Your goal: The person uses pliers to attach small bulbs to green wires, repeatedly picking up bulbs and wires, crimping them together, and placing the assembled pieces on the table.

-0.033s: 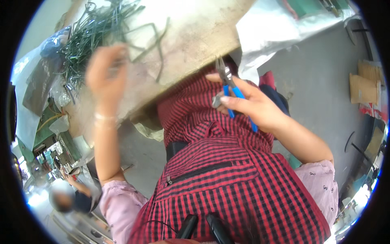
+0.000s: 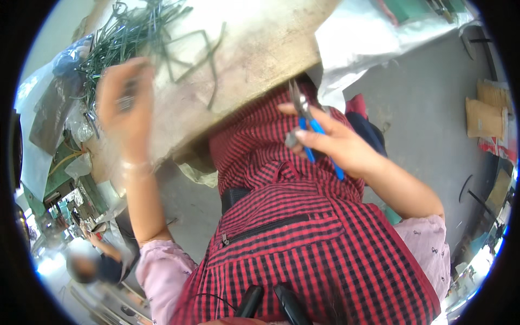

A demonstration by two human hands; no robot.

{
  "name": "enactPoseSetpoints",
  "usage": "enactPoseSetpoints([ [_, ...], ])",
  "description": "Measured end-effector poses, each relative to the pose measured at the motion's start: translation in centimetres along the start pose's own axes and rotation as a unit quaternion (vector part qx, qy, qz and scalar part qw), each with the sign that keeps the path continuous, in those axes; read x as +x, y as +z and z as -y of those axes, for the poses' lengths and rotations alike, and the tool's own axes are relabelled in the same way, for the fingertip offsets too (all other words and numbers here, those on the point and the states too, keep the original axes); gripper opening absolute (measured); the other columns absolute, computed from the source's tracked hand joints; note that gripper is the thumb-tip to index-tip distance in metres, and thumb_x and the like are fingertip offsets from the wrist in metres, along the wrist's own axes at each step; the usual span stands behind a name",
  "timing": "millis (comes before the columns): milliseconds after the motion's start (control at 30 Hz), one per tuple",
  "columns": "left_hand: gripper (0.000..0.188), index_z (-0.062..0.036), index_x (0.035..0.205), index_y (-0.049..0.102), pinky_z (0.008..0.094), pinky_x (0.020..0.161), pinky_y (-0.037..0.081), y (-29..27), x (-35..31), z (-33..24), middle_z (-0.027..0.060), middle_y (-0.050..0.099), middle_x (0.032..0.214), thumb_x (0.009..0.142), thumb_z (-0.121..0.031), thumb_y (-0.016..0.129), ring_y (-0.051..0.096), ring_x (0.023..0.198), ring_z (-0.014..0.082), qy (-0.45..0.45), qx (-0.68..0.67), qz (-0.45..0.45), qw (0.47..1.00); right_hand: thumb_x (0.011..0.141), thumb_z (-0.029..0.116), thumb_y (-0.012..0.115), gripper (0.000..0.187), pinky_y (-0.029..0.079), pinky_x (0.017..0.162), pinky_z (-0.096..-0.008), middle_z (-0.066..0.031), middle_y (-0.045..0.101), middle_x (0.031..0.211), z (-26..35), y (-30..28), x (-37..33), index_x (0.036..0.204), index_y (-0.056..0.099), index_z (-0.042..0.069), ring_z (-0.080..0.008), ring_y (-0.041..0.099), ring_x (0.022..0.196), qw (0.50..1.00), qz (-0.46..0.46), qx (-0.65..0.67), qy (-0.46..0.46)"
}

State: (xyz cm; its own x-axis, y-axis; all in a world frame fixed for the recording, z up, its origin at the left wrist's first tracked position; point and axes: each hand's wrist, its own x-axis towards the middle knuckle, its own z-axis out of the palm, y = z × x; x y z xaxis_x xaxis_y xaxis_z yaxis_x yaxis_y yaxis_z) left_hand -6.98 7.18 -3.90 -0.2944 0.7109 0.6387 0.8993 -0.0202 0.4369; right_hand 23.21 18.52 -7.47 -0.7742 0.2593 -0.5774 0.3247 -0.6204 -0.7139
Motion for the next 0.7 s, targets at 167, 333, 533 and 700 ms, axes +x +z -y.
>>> enactPoseSetpoints([
  [167,0.007,-0.0032,0.102,0.057,0.0186,0.04,0.035,-3.2,-1.0,-4.9,0.0111,0.064,0.075,0.095,-0.002,0.058,0.051,0.047,0.008,-0.271,-0.373,-0.13,0.878,0.085,0.016,0.07,0.057,0.049,0.085,-0.0314,-0.0041,0.06,0.096,1.7,-0.1,0.0,0.14,0.052,0.011,-0.0133,0.059,0.088,0.947,0.017,-0.307,-0.088],
  [333,0.008,-0.0074,0.102,0.053,0.0189,0.039,0.03,-1.2,-6.7,-6.9,0.0039,0.056,0.059,0.097,-0.007,0.058,0.046,0.044,0.0067,-0.456,-0.422,-0.009,0.783,0.074,0.01,0.069,0.037,0.053,0.067,-0.0405,-0.0103,0.065,0.101,9.4,0.0,4.5,0.111,0.064,0.012,-0.0331,0.065,0.078,0.592,-0.188,-0.607,-0.496],
  [533,0.01,-0.0039,0.104,0.052,0.0212,0.04,0.029,0.1,-9.2,-7.6,0.0035,0.051,0.059,0.096,-0.008,0.057,0.04,0.045,0.0086,-0.5,-0.41,-0.031,0.763,0.08,0.013,0.071,0.029,0.05,0.071,-0.038,-0.0085,0.064,0.098,17.6,-4.3,10.5,0.107,0.061,0.011,-0.0286,0.063,0.081,0.459,-0.212,-0.682,-0.528],
  [700,0.009,-0.0034,0.104,0.053,0.0212,0.04,0.031,0.8,-9.9,-7.0,0.0037,0.052,0.06,0.096,-0.006,0.057,0.043,0.047,0.0086,-0.518,-0.407,-0.047,0.75,0.078,0.026,0.079,0.043,0.049,0.074,-0.0415,-0.0137,0.058,0.094,22.1,-4.6,13.4,0.108,0.055,0.007,-0.033,0.059,0.083,0.532,-0.328,-0.595,-0.506],
])
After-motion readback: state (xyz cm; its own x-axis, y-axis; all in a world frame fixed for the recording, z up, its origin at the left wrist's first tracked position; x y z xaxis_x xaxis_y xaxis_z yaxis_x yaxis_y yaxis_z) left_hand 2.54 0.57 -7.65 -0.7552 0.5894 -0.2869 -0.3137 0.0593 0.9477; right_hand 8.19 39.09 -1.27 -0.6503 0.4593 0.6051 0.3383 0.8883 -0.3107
